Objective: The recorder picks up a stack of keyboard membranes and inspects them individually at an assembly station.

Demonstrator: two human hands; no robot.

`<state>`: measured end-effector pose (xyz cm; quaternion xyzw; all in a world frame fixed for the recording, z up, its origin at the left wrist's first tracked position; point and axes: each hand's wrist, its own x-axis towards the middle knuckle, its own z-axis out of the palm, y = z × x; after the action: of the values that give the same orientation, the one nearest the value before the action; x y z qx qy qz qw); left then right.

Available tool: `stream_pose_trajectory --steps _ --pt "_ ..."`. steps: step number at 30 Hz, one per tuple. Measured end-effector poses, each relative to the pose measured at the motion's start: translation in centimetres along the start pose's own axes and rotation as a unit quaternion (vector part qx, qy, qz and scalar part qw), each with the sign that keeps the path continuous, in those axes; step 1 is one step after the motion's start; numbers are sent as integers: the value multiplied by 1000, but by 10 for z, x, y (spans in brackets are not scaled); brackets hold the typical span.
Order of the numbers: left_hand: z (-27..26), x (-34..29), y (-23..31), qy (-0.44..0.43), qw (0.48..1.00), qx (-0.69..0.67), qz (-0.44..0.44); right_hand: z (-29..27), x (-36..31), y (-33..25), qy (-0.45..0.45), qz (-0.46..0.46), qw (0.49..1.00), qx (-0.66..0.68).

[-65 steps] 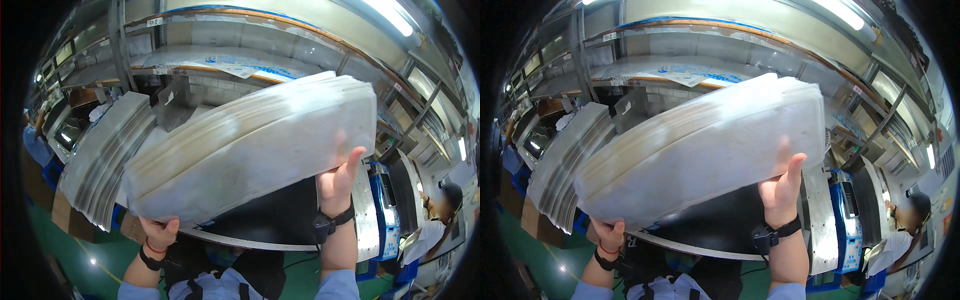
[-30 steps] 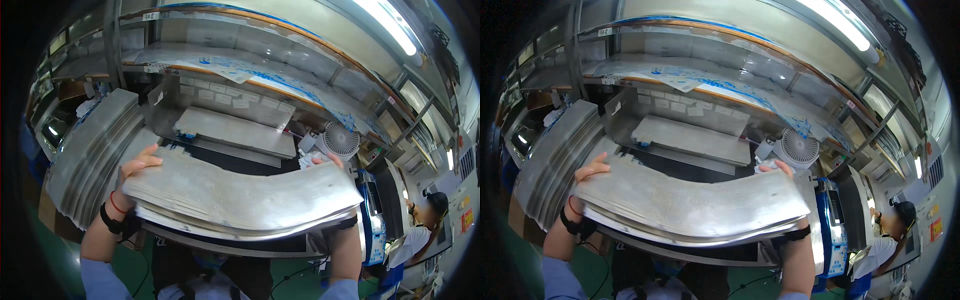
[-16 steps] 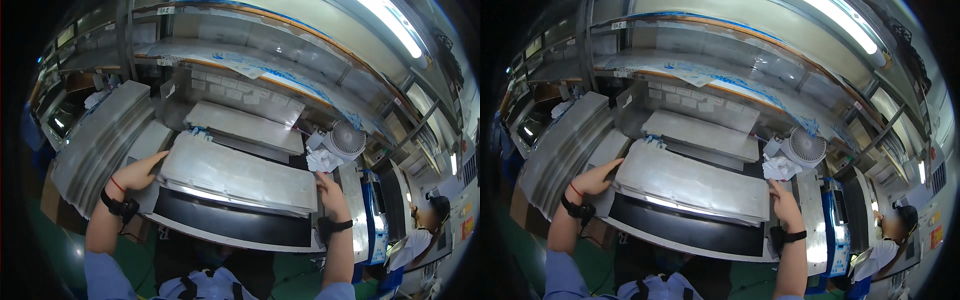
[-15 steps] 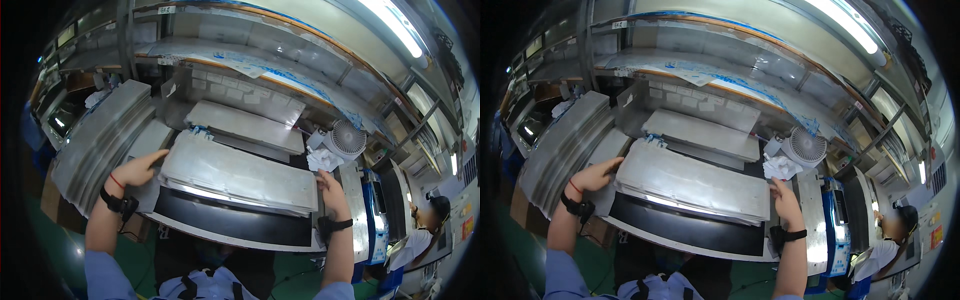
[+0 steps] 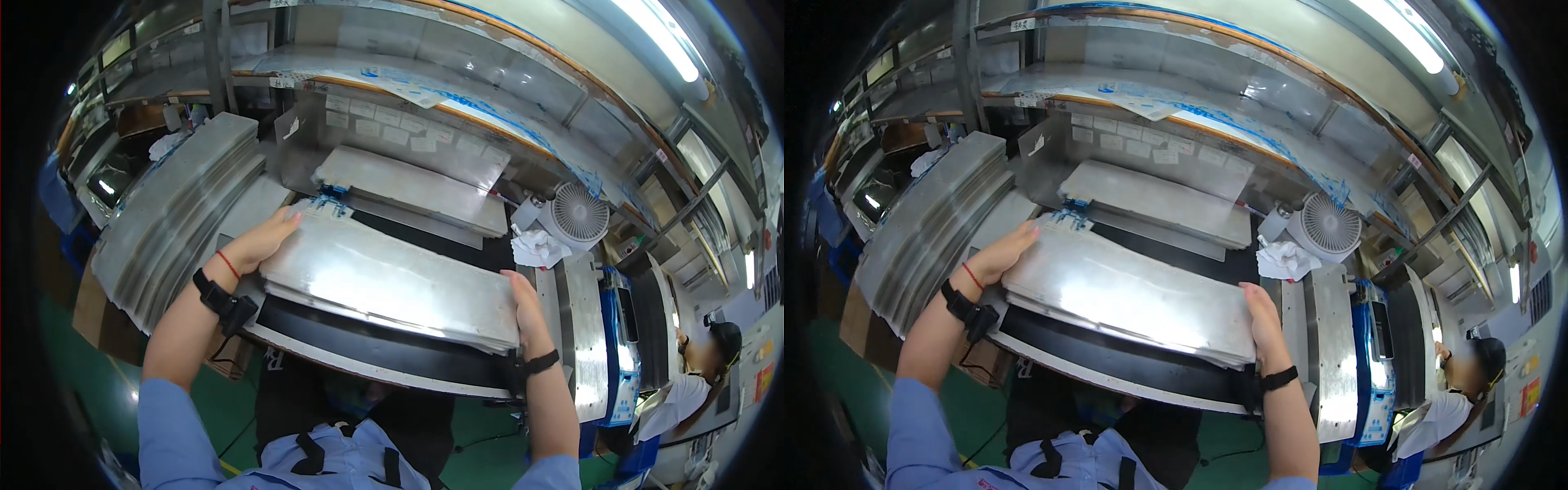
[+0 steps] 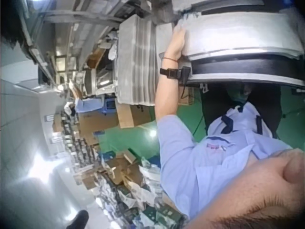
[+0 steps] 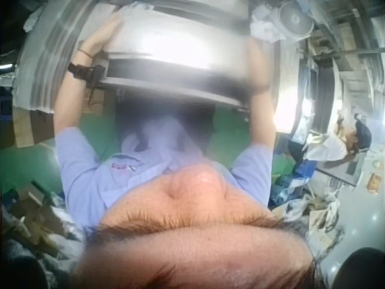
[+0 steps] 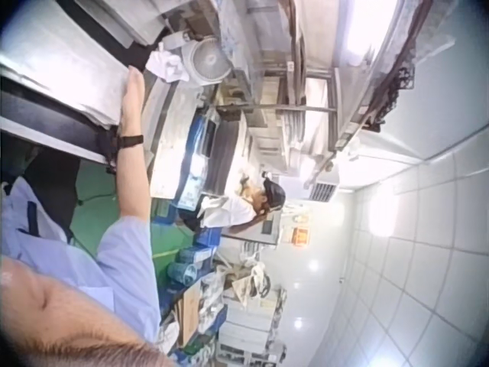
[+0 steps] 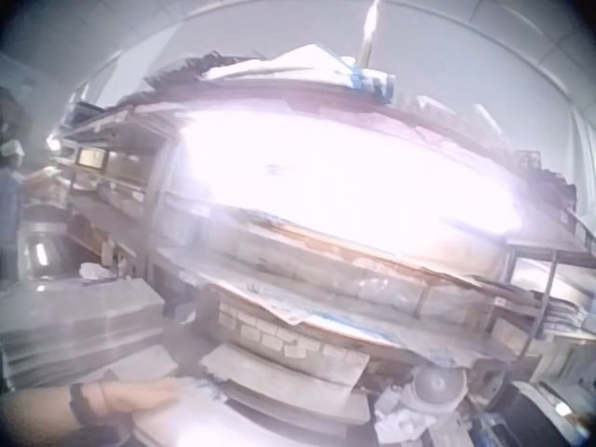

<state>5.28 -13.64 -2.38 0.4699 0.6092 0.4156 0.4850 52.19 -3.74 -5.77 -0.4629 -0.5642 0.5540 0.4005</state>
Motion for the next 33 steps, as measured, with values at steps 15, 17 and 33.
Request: stream_pose_trajectory --steps 15,17,33 --pt "-60 -23 32 20 980 -174 91 -7 -33 -52 -142 -109 921 -345" --pt "-61 -15 38 30 977 -184 102 -15 -45 -68 -140 -90 918 -360" --pt "-58 110 9 91 987 98 86 -39 53 -41 97 -329 773 -533"
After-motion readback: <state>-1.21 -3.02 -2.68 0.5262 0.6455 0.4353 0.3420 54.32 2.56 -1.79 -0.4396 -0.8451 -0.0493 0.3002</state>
